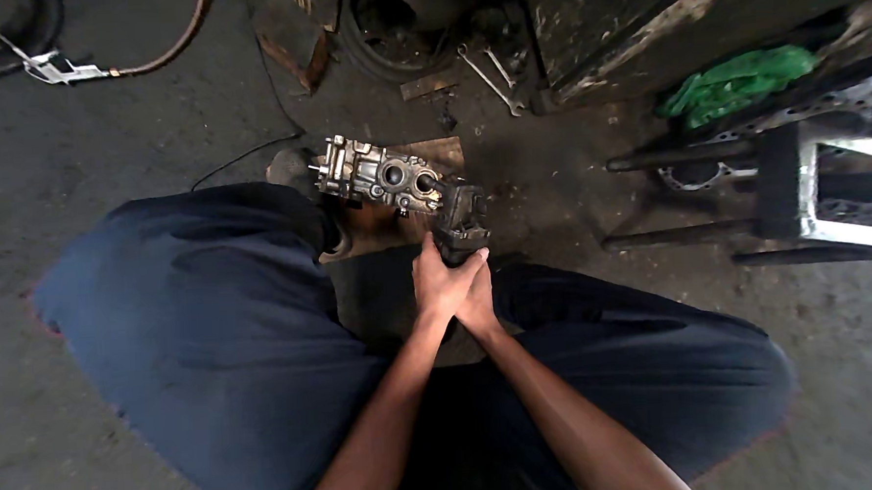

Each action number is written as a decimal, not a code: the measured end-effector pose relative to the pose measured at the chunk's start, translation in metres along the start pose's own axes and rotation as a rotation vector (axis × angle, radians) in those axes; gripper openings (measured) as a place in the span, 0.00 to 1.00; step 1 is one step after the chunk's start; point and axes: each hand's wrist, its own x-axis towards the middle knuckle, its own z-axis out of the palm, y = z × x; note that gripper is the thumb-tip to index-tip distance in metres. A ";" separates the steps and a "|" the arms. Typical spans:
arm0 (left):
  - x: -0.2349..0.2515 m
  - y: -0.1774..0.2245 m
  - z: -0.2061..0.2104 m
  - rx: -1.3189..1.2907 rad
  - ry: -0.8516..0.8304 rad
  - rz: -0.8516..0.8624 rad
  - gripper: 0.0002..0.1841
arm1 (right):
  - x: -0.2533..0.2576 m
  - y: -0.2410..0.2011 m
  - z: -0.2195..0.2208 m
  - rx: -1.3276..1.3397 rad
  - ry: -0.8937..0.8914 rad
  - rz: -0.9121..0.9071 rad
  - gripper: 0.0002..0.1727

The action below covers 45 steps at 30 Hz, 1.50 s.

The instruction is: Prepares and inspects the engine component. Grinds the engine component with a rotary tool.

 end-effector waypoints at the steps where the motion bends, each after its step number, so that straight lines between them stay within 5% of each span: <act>1: 0.000 0.001 0.000 0.006 0.001 0.000 0.44 | -0.001 -0.012 -0.002 -0.016 -0.006 0.045 0.36; 5: -0.001 0.003 0.001 0.023 0.002 -0.014 0.44 | -0.001 -0.062 -0.009 -0.042 -0.053 0.217 0.33; 8: 0.001 0.001 0.000 0.020 0.001 -0.002 0.42 | -0.002 -0.026 -0.004 0.004 -0.011 -0.002 0.33; 12: 0.008 -0.004 0.002 0.002 0.006 -0.008 0.42 | 0.006 -0.048 -0.008 -0.016 -0.085 0.234 0.36; 20: 0.020 -0.016 0.002 -0.069 0.001 -0.020 0.41 | 0.013 0.011 0.005 -0.081 -0.062 0.093 0.39; 30: 0.031 -0.025 0.001 -0.074 -0.012 -0.019 0.41 | 0.024 -0.007 0.008 -0.061 -0.115 0.248 0.38; 33: 0.034 -0.025 -0.001 -0.030 -0.016 -0.019 0.41 | 0.025 0.021 0.016 -0.035 -0.058 0.036 0.37; 45: 0.039 -0.021 -0.002 -0.028 -0.014 -0.035 0.41 | 0.032 0.027 0.018 -0.082 -0.067 0.019 0.39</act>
